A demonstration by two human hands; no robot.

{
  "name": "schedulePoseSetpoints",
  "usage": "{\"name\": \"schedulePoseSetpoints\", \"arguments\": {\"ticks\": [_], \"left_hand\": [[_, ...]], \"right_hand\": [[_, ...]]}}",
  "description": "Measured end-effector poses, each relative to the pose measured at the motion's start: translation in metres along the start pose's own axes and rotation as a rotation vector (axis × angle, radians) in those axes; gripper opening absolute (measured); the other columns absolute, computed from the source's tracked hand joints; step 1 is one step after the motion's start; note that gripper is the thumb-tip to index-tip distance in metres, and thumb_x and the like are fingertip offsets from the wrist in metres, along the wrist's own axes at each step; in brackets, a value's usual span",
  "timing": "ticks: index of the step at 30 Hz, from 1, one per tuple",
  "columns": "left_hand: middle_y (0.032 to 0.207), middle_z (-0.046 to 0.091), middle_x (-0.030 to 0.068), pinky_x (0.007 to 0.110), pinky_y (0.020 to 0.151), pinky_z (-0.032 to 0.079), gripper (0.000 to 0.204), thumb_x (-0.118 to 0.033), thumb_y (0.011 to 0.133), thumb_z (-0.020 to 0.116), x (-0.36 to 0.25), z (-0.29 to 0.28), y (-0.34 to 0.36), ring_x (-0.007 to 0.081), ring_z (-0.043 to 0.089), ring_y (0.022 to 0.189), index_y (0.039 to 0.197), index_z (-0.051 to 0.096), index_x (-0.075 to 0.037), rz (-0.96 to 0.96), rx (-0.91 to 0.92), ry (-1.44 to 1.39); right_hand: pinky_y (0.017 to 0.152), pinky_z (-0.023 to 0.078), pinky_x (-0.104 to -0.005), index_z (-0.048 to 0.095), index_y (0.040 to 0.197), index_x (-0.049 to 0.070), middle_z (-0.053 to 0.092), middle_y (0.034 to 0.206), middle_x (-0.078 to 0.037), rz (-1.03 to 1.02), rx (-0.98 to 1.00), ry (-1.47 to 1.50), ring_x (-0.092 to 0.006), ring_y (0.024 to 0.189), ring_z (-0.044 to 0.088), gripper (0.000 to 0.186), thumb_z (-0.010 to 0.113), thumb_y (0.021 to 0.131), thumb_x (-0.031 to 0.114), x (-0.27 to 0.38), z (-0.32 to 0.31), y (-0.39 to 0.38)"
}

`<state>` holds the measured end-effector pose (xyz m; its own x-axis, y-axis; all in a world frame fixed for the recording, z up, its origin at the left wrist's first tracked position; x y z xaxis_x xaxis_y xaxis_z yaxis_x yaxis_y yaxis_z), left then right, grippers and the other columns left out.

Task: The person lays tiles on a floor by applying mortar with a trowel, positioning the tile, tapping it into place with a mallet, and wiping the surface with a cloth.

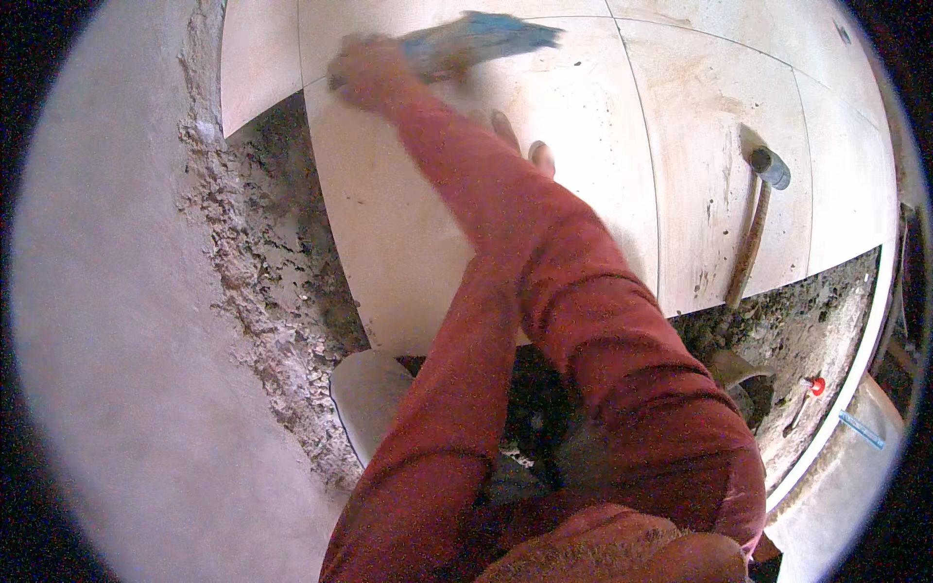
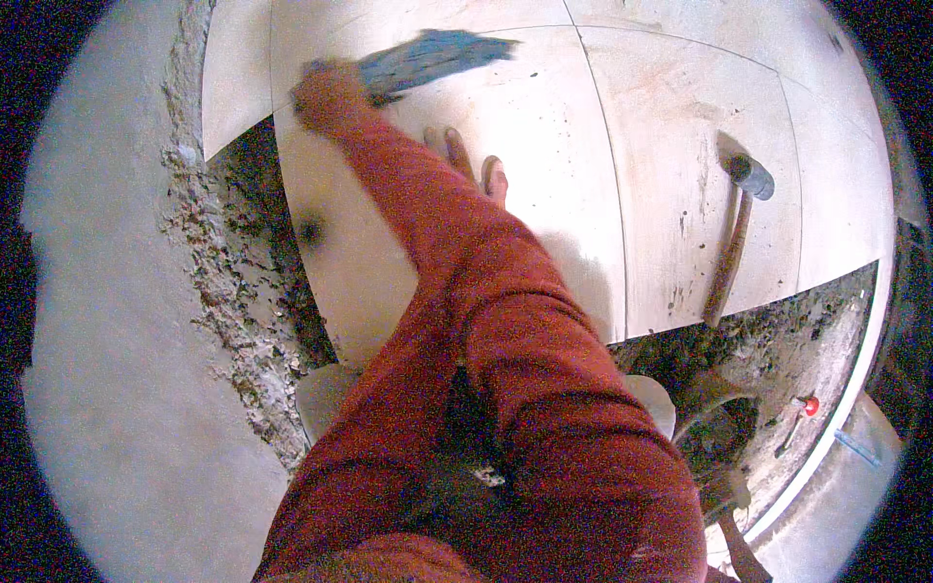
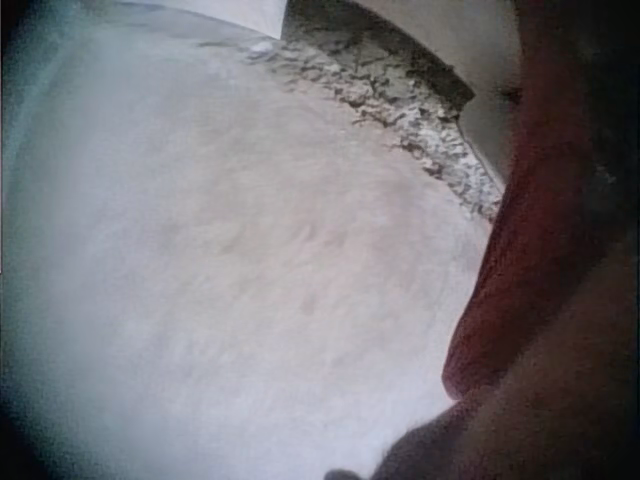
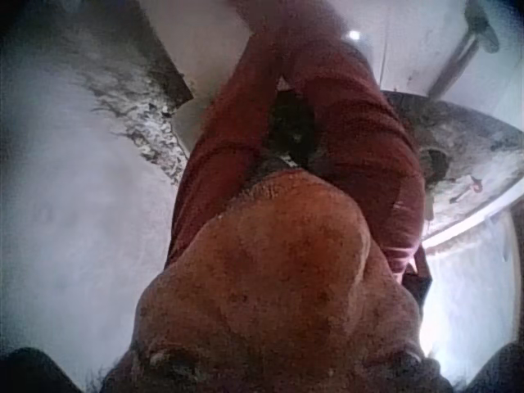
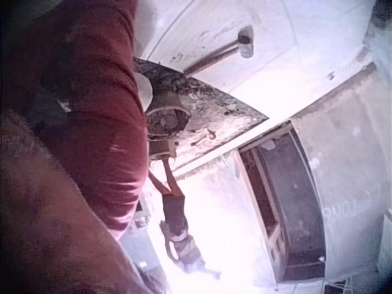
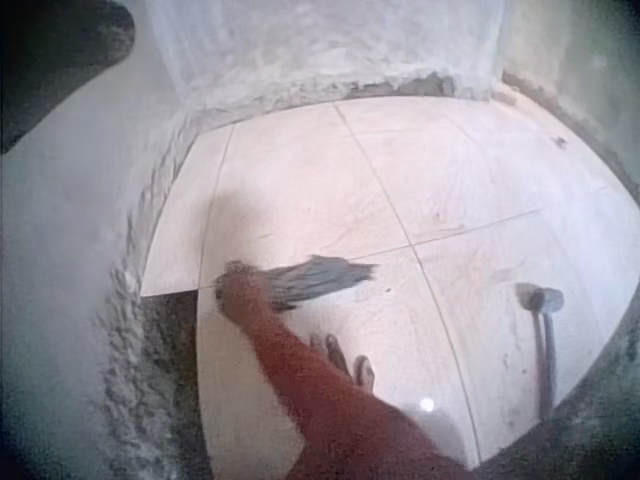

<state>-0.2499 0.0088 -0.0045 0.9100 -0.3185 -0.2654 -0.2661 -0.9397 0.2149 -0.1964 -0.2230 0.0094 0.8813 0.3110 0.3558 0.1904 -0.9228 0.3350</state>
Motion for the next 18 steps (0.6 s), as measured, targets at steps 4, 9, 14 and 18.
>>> {"name": "schedulePoseSetpoints", "arguments": {"ticks": [4, 9, 14, 18], "left_hand": [[0.161, 0.031, 0.021, 0.074, 0.116, 0.01, 0.074, -0.05, 0.097, 0.053, -0.001, 0.002, 0.0, 0.0477, 0.022, 0.15, 0.153, 0.038, -0.004, 0.0, 0.051, 0.022], [0.162, 0.03, 0.0202, 0.075, 0.116, 0.01, 0.075, -0.051, 0.097, 0.053, 0.004, 0.006, 0.006, 0.0472, 0.022, 0.15, 0.153, 0.037, -0.004, -0.028, 0.056, 0.033], [0.161, 0.031, 0.0233, 0.074, 0.115, 0.009, 0.076, -0.052, 0.096, 0.055, 0.001, 0.004, 0.009, 0.0492, 0.023, 0.149, 0.152, 0.041, -0.002, -0.038, 0.007, 0.031], [0.162, 0.028, 0.0248, 0.076, 0.114, 0.007, 0.077, -0.051, 0.096, 0.055, 0.001, 0.0, 0.009, 0.0514, 0.021, 0.149, 0.152, 0.038, -0.001, -0.05, 0.025, -0.005]], "right_hand": [[0.081, 0.053, -0.0511, 0.076, 0.101, 0.021, 0.065, 0.122, -0.007, -0.042, 0.111, -0.057, -0.0336, 0.101, 0.067, 0.028, 0.067, 0.081, 0.038, 0.021, 0.012, 0.018], [0.085, 0.054, -0.0561, 0.076, 0.108, 0.009, 0.074, 0.107, -0.016, 0.206, 0.286, -0.085, -0.0367, 0.097, 0.071, 0.04, 0.066, 0.087, 0.042, -0.102, -0.075, -0.014], [0.091, 0.055, -0.0503, 0.074, 0.116, 0.015, 0.073, 0.109, -0.013, 0.255, 0.263, -0.203, -0.0354, 0.102, 0.07, 0.043, 0.058, 0.091, 0.047, -0.274, -0.187, -0.11], [0.087, 0.054, -0.0419, 0.071, 0.118, 0.011, 0.074, 0.104, -0.01, 0.519, 0.156, 0.003, -0.0279, 0.094, 0.068, 0.039, 0.057, 0.097, 0.041, -0.385, -0.262, -0.185]]}}
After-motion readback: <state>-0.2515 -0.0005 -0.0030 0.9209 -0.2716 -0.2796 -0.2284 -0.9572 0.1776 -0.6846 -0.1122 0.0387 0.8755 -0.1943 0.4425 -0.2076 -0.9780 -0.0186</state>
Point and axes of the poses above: each hand's wrist, its own y-axis towards the middle knuckle, its own z-axis out of the palm, x = y × z, the point moved 3 cm from there along y, towards the middle knuckle
